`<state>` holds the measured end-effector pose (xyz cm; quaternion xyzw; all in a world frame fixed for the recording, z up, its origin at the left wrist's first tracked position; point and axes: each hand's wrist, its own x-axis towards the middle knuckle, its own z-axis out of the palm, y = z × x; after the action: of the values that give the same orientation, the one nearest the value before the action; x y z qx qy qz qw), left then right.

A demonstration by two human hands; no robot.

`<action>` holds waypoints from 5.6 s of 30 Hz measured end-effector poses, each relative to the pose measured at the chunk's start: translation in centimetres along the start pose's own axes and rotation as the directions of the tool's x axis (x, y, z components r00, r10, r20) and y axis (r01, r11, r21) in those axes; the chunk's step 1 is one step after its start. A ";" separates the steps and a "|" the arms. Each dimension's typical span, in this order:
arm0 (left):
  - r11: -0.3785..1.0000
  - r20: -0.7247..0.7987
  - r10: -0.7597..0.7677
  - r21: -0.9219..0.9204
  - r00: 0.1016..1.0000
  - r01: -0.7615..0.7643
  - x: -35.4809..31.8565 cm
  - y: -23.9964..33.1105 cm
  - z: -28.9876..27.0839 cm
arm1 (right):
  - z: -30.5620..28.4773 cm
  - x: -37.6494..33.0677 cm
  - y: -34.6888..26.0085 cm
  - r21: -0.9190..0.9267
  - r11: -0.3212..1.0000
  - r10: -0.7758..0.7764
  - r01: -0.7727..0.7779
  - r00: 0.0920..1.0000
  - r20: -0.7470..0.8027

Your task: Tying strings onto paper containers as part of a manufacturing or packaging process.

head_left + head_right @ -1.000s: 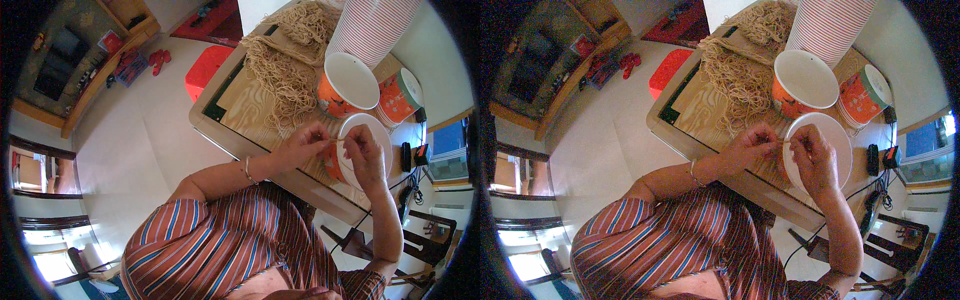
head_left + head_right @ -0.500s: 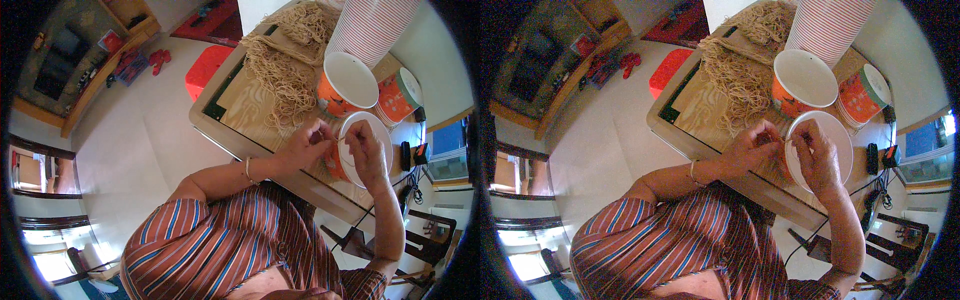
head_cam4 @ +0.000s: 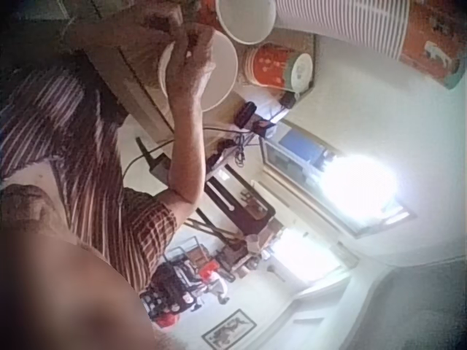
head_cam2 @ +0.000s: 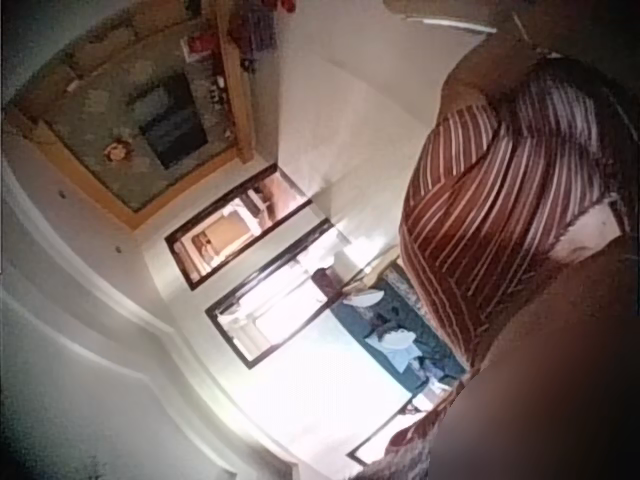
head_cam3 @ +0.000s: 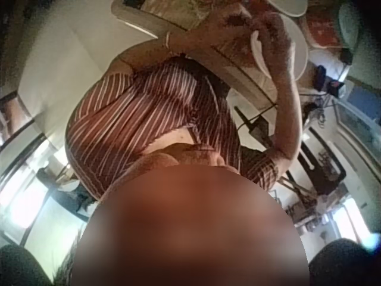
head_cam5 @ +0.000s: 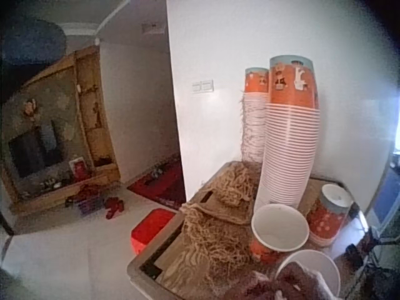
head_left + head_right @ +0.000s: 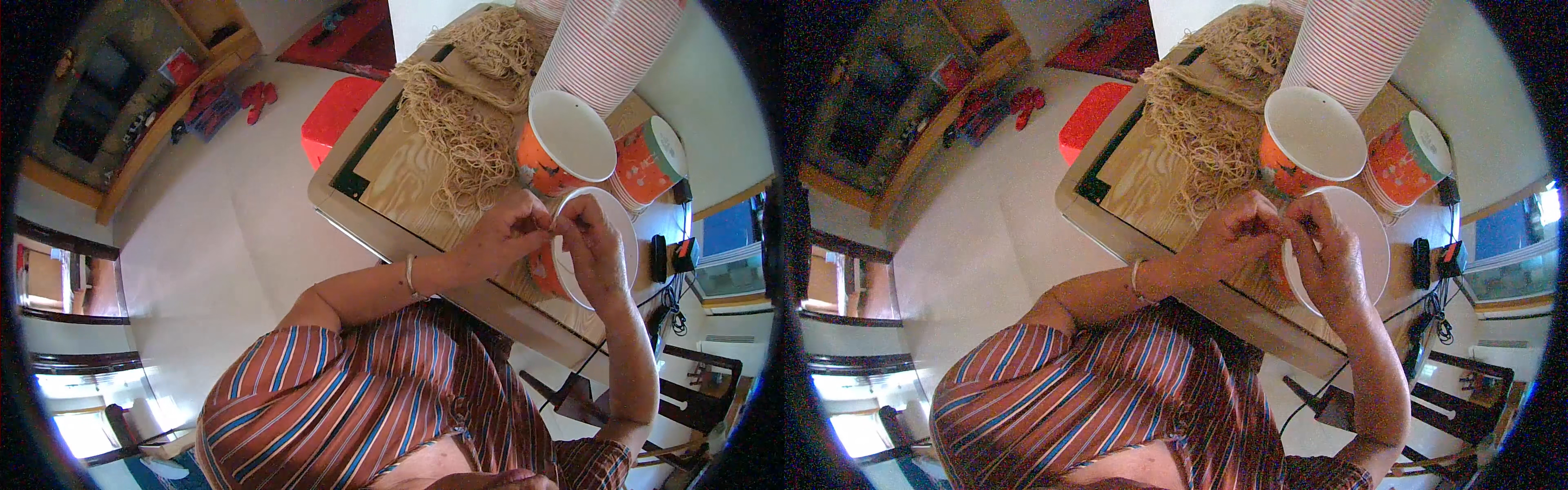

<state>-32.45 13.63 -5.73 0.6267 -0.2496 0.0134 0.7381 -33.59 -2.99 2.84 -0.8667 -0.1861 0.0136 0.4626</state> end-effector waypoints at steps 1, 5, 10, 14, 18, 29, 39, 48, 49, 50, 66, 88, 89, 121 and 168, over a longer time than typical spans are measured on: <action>1.000 -0.007 0.010 -0.002 1.000 -0.011 0.0 -0.1 0.0 | 0.0 -0.1 0.0 0.000 1.000 0.000 0.000 1.000 0.001; 0.998 0.007 -0.006 0.057 1.000 0.005 -0.1 -0.2 -0.3 | 0.0 -0.1 0.2 -0.016 0.999 -0.041 0.041 0.999 -0.022; 0.952 0.017 0.170 0.256 0.985 -0.168 -0.1 0.4 -0.6 | 0.1 -0.2 -0.5 -0.117 0.984 -0.141 0.134 0.988 -0.059; 0.917 0.031 0.227 0.329 0.973 -0.225 0.0 0.6 -0.5 | 0.1 -0.3 -0.8 -0.170 0.975 -0.151 0.140 0.987 -0.054; 0.994 -0.013 -0.065 0.088 0.998 0.066 0.1 1.0 -0.3 | -0.6 0.1 -0.4 -0.164 0.982 -0.102 0.099 0.995 -0.011; 0.977 0.076 0.057 -0.210 0.995 -0.040 1.1 -1.1 -0.3 | -0.7 0.3 0.0 -0.123 0.988 -0.091 0.095 0.995 0.041; 0.963 0.145 -0.041 -0.257 0.989 0.078 1.0 -1.7 -0.7 | -1.2 0.6 -0.4 0.126 0.988 -0.077 0.083 0.996 -0.049; 0.954 0.128 -0.201 -0.201 0.971 0.224 -0.7 -1.9 0.0 | -0.9 0.8 -3.7 0.082 0.966 -0.226 0.244 0.956 -0.186; 0.851 0.163 -0.423 -0.268 0.891 0.453 -0.8 -1.3 0.1 | -0.8 1.0 -3.9 -0.024 0.966 -0.257 0.258 0.947 -0.194; 0.851 0.166 -0.422 -0.268 0.891 0.452 -1.0 -1.8 -0.1 | -0.5 1.1 -4.2 -0.060 0.958 -0.286 0.280 0.941 -0.182; 0.818 0.220 0.309 0.435 0.925 -0.377 1.7 1.9 -0.7 | -2.1 1.5 -4.2 -0.077 0.988 -0.140 0.131 0.984 -0.115; 0.592 0.554 0.515 0.322 0.654 -0.739 -0.1 3.1 7.8 | -4.3 0.5 -0.2 -0.528 0.847 0.122 -0.059 0.989 0.085; 0.592 0.555 0.515 0.320 0.653 -0.740 0.1 3.2 7.5 | -4.2 0.2 0.1 -0.537 0.839 0.155 -0.089 0.985 0.079; 0.822 0.843 -0.245 0.443 0.480 -0.359 7.8 0.5 5.0 | -3.6 -8.5 -0.6 -0.601 0.718 -0.261 0.352 0.936 0.236; 0.866 0.845 -0.500 0.486 0.189 0.118 11.8 9.9 -2.9 | -5.1 -8.6 1.8 -0.468 0.843 -0.243 0.264 0.964 0.107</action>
<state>-24.41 14.96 7.69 0.6491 -0.5028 -0.4793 0.3100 -40.05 -10.88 3.06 -0.9211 -0.3064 -0.0752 0.2280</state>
